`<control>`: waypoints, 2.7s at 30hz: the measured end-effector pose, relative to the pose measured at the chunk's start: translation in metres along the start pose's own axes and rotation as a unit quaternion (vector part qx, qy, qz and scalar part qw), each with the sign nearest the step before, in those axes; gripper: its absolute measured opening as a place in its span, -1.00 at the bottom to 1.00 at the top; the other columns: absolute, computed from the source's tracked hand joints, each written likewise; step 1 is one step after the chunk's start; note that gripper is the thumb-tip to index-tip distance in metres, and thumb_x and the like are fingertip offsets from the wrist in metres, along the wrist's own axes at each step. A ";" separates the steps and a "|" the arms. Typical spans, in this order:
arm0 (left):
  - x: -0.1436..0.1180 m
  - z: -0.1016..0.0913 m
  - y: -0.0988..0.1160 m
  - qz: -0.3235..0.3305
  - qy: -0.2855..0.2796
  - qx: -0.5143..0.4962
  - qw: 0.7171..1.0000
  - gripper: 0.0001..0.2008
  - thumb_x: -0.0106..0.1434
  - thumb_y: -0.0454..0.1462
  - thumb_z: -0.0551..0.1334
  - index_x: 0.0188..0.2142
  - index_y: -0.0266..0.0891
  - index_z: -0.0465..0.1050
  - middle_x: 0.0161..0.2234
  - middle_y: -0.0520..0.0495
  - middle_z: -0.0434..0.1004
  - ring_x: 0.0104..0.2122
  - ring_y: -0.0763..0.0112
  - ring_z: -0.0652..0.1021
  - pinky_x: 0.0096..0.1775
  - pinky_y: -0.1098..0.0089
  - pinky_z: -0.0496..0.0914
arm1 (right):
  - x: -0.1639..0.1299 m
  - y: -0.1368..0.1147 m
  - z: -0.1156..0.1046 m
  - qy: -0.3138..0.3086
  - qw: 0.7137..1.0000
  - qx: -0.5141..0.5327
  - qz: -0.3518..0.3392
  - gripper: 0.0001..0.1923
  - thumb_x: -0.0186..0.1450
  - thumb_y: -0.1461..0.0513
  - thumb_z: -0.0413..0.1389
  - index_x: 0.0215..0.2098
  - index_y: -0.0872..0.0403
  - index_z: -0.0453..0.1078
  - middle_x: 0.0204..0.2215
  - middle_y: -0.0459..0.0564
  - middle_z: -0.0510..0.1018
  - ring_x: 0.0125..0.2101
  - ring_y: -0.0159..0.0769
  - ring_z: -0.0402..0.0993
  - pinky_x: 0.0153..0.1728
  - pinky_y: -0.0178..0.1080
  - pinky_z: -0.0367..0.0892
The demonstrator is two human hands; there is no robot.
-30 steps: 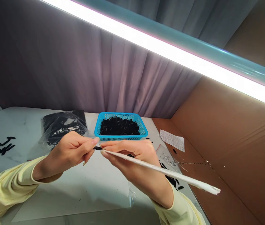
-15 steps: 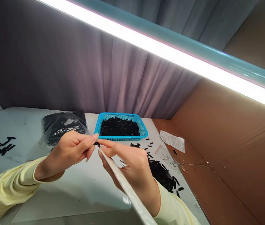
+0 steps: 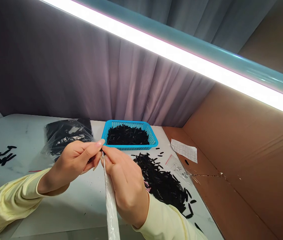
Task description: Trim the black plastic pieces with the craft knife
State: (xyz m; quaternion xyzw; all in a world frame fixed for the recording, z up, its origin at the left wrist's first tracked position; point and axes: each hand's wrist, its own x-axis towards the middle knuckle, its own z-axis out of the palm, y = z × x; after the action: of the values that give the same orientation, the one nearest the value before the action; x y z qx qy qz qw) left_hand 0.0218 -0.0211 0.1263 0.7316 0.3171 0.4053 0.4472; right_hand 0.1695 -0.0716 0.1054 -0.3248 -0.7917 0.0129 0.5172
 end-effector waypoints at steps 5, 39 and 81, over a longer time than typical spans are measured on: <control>0.000 0.002 -0.001 -0.020 -0.011 -0.012 1.000 -0.52 0.29 -0.17 -0.08 -0.73 -0.25 0.14 -0.82 0.15 -0.02 -0.78 0.64 0.08 -0.72 0.54 0.03 | -0.006 -0.001 0.009 0.057 0.994 0.017 0.096 -0.86 0.25 0.35 0.00 -0.28 0.04 0.36 -0.08 0.09 0.49 -0.16 -0.17 0.49 -0.17 -0.13 0.44; 0.002 -0.012 0.008 0.111 -0.119 0.126 0.979 -0.62 0.28 -0.29 -0.10 -0.68 -0.23 0.07 -0.73 0.11 0.05 -0.70 0.60 0.14 -0.64 0.54 0.12 | 0.029 -0.009 -0.043 -0.085 0.943 0.190 0.260 -0.91 0.18 0.26 0.15 -0.47 0.10 0.44 -0.27 0.06 0.59 -0.30 -0.20 0.55 -0.36 -0.28 0.50; 0.084 -0.011 -0.103 -0.097 0.037 0.207 0.973 -0.68 0.10 -0.22 0.21 -0.67 -0.21 0.13 -0.68 0.05 0.14 -0.46 0.26 0.39 -0.36 0.37 0.16 | 0.036 0.018 -0.044 0.208 0.969 -0.066 0.111 -0.96 0.14 0.33 0.16 -0.43 0.08 0.44 -0.39 -0.01 0.59 -0.18 -0.10 0.50 -0.26 -0.13 0.45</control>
State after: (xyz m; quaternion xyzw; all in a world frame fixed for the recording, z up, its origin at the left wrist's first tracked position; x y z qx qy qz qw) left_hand 0.0410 0.0936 0.0615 0.7583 0.4799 0.3127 0.3113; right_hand 0.2058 -0.0526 0.1488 -0.4399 -0.6245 -0.0497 0.6434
